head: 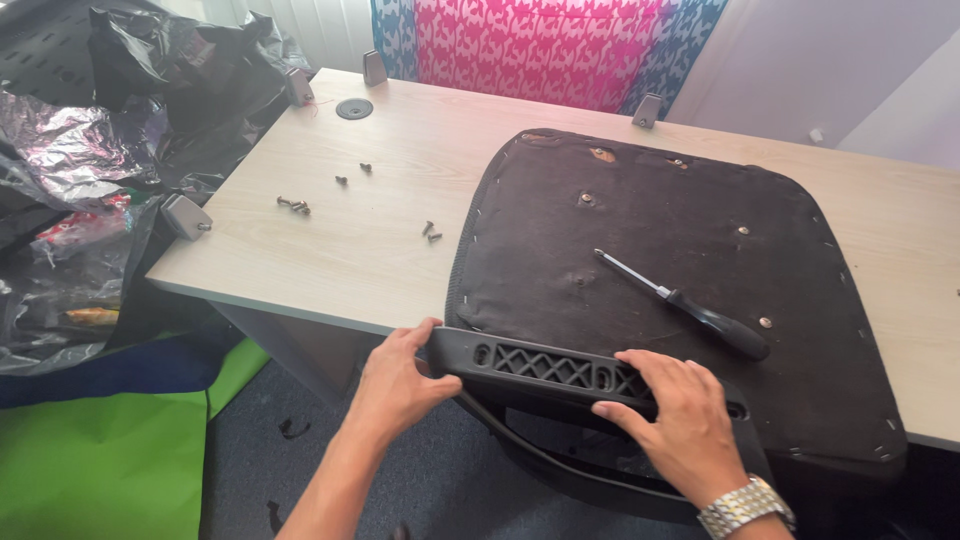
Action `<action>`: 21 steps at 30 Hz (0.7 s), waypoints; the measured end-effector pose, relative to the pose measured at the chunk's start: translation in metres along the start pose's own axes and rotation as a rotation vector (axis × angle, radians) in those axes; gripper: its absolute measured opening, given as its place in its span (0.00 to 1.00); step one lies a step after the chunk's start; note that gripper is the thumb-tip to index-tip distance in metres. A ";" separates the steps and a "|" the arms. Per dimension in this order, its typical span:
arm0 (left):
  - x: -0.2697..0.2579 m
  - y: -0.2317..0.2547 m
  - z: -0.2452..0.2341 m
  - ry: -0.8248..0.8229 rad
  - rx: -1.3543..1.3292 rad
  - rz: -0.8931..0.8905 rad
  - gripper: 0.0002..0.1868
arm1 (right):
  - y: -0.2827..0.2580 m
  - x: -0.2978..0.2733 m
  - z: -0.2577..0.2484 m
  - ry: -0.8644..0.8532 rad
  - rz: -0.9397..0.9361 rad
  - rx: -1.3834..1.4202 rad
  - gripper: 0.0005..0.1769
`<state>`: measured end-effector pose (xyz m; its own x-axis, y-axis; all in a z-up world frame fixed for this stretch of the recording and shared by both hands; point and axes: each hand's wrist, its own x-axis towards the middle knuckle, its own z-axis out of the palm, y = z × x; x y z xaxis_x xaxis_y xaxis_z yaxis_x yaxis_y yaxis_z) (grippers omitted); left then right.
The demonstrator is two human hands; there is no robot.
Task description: The person uses a screwdriver to fasten screws into a black chair seat and then attaches a black plastic backrest frame to the seat, securing it with additional screws.
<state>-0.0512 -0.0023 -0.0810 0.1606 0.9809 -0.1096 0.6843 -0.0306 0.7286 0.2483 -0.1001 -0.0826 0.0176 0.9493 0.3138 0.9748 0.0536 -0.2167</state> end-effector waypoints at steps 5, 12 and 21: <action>0.009 -0.005 -0.006 -0.014 -0.083 0.009 0.44 | 0.002 0.003 0.007 -0.036 0.062 -0.030 0.38; 0.027 -0.014 -0.016 -0.140 -0.077 -0.012 0.41 | -0.005 0.013 0.007 -0.138 0.224 0.060 0.38; 0.035 -0.017 -0.030 -0.253 -0.035 0.020 0.41 | -0.010 0.018 0.010 -0.278 0.441 0.009 0.42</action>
<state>-0.0783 0.0386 -0.0768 0.3497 0.9006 -0.2580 0.6547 -0.0380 0.7549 0.2369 -0.0800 -0.0841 0.3653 0.9285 -0.0667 0.8860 -0.3688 -0.2812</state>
